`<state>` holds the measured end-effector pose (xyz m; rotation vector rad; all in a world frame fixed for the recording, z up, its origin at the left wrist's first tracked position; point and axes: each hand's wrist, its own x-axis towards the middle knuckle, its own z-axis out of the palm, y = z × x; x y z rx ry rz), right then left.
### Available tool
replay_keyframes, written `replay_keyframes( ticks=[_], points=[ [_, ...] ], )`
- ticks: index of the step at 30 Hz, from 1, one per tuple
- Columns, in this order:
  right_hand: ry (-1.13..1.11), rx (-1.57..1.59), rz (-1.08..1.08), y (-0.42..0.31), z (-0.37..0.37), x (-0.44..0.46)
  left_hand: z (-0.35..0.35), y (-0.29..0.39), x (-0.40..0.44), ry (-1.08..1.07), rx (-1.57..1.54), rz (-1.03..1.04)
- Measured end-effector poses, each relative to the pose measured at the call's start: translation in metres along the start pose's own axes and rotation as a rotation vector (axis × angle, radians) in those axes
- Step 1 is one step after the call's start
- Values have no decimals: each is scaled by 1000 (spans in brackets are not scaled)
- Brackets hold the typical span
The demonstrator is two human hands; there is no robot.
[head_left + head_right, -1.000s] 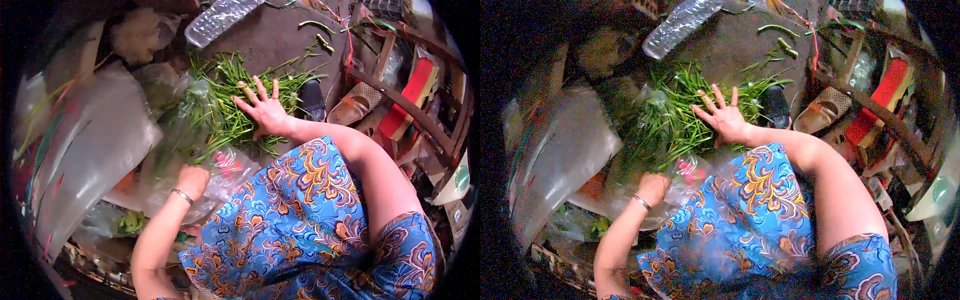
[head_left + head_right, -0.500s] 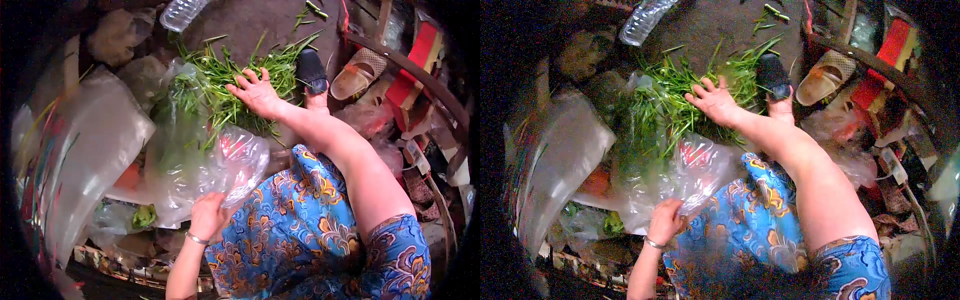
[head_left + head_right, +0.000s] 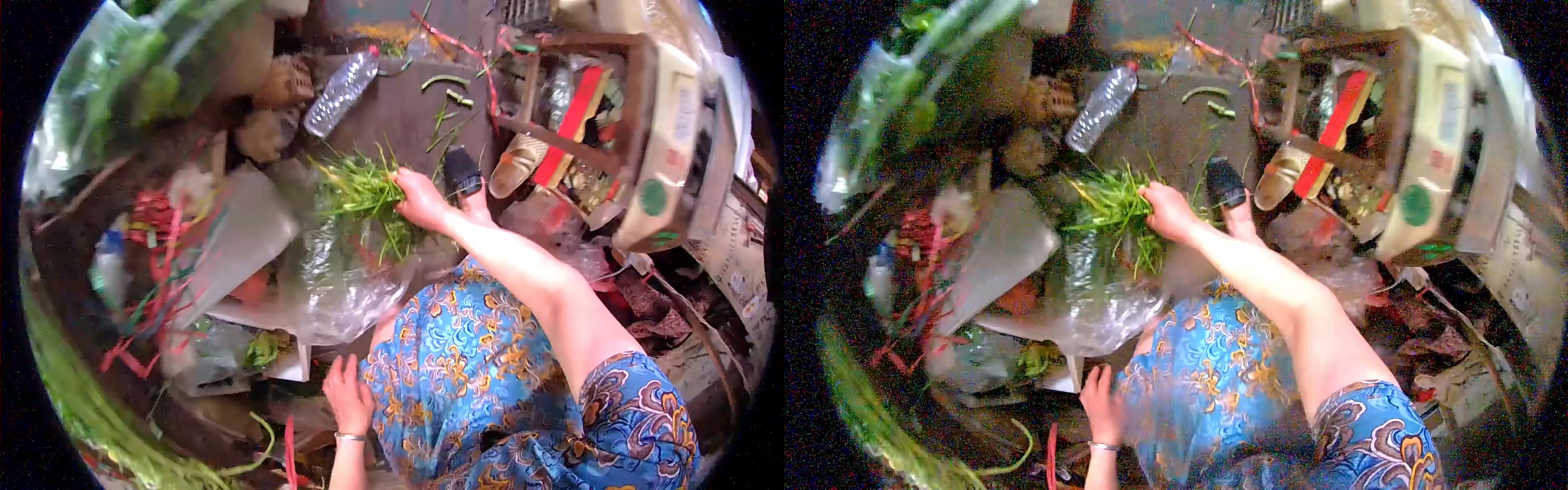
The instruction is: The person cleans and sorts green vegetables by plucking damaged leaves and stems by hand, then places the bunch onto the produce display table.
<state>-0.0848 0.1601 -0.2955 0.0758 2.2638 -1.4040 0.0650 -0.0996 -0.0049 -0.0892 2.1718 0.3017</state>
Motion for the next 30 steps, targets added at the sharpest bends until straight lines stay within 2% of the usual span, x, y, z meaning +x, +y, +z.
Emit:
replay_keyframes(
  ticks=[2,3,5,6,7,8,9,13,15,16,17,19,21,25,27,28,29,30],
  points=[
    [16,79,21,-49,-22,-9,-11,10,-17,-19,-69,-78],
    [-14,125,41,-77,-38,-13,-12,6,-30,54,-165,-35],
    [110,262,-11,-116,-53,-20,-24,16,-42,183,-103,24],
    [94,266,23,-156,-87,-27,-43,25,-56,190,-127,37],
    [91,260,-2,-177,-103,-31,-53,28,-66,173,-247,-4],
    [61,372,68,-195,-115,-34,-58,29,-75,160,-367,-46],
    [26,484,152,-215,-134,-36,-73,38,-86,178,-374,-52],
    [26,617,155,-286,-211,-54,-108,67,-125,258,-412,-131],
    [67,549,4,-284,-237,-54,-114,75,-135,264,-459,-217],
    [59,617,10,-295,-257,-57,-110,69,-139,296,-470,-184],
    [92,618,33,-305,-275,-60,-107,67,-140,288,-658,-267],
    [97,658,39,-323,-312,-64,-120,75,-141,286,-745,-303],
    [193,572,-84,-338,-334,-66,-121,65,-135,295,-774,-280],
    [247,684,5,-349,-374,-67,-125,52,-119,227,-925,-251],
    [339,505,17,-362,-387,-72,-131,48,-109,255,-889,-187],
    [345,813,7,-352,-384,-64,-131,43,-103,220,-957,-196],
    [371,770,-84,-340,-383,-58,-137,45,-100,198,-944,-183],
    [357,639,-63,-358,-397,-65,-138,39,-93,139,-927,-240]
  ],
)
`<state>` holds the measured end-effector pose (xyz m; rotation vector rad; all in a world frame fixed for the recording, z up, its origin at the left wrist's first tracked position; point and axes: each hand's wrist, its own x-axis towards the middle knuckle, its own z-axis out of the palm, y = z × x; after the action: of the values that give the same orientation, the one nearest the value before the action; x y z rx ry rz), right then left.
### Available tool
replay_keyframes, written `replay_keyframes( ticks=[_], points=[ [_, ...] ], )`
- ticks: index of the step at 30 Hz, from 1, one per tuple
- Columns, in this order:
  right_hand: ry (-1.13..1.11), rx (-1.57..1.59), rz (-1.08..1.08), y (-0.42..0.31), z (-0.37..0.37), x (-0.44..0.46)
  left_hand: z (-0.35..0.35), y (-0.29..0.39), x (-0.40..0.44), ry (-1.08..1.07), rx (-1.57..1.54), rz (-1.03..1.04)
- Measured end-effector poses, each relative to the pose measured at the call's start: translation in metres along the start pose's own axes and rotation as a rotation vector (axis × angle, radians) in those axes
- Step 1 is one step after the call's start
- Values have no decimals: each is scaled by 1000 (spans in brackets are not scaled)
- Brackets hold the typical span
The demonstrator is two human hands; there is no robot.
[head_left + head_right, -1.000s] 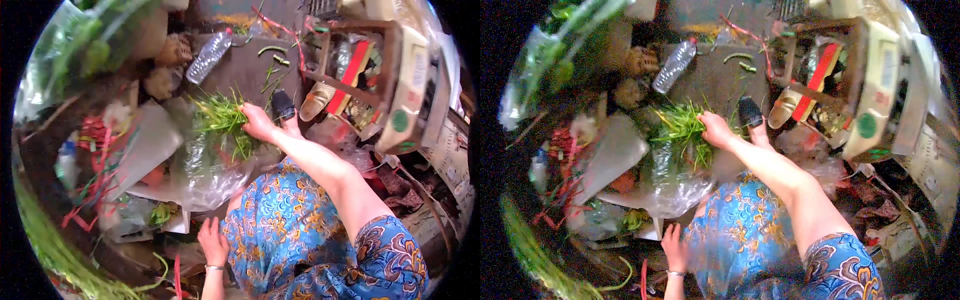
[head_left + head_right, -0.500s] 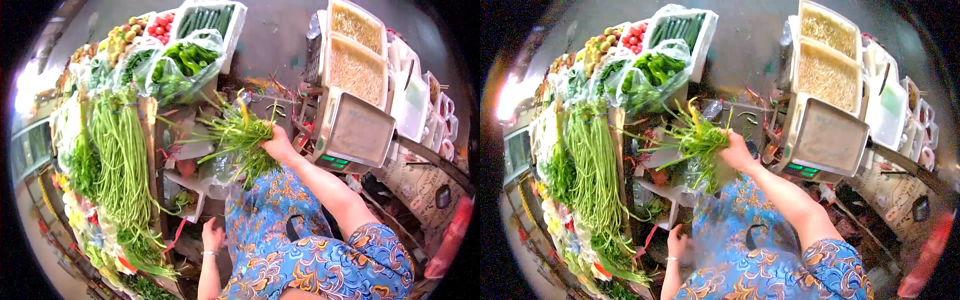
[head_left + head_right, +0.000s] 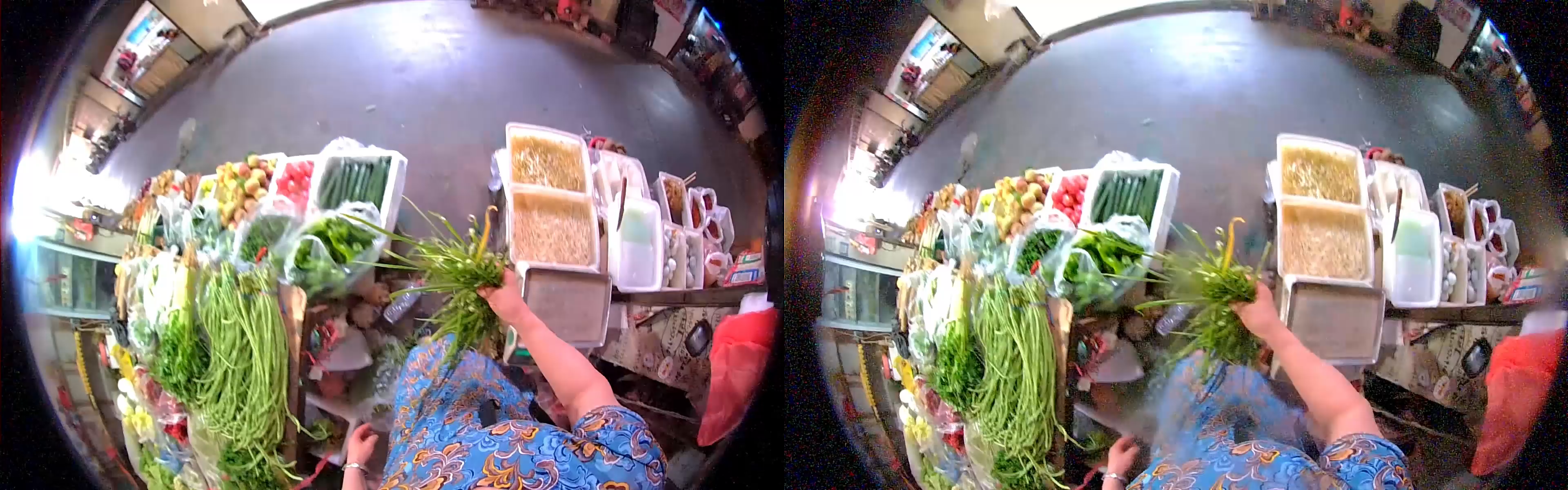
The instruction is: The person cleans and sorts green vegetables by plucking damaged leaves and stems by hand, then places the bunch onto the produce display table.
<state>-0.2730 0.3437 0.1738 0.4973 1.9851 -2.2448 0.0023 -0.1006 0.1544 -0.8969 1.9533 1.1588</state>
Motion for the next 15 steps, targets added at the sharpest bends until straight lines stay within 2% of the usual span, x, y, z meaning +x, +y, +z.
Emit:
replay_keyframes(
  ticks=[1,3,5,6,7,9,10,11,12,13,14,15],
  points=[
    [22,-129,-24,-7,-3,3,-3,-2,12,-14,-17,57],
    [50,-201,-63,-36,-5,4,-15,9,34,-77,65,36],
    [270,-297,13,-8,-20,13,-22,26,52,-111,-74,5],
    [279,-215,-5,9,-31,20,-30,36,61,-103,-151,-46],
    [239,-145,-29,-5,-33,23,-40,45,72,-101,-217,-100],
    [185,-164,-72,-26,-39,25,-54,57,105,-151,-132,-19],
    [289,-218,-33,-34,-38,21,-58,81,110,-142,-249,-75],
    [397,-273,8,-43,-33,19,-62,119,104,-137,-173,-112],
    [446,-325,80,-55,-32,19,-67,130,122,-150,-31,-73],
    [465,-368,70,-47,-41,24,-70,121,150,-202,-156,84],
    [378,-220,42,-60,-44,26,-65,165,137,-200,-207,13],
    [376,-119,8,-71,-45,30,-60,161,162,-189,-225,93]
  ],
)
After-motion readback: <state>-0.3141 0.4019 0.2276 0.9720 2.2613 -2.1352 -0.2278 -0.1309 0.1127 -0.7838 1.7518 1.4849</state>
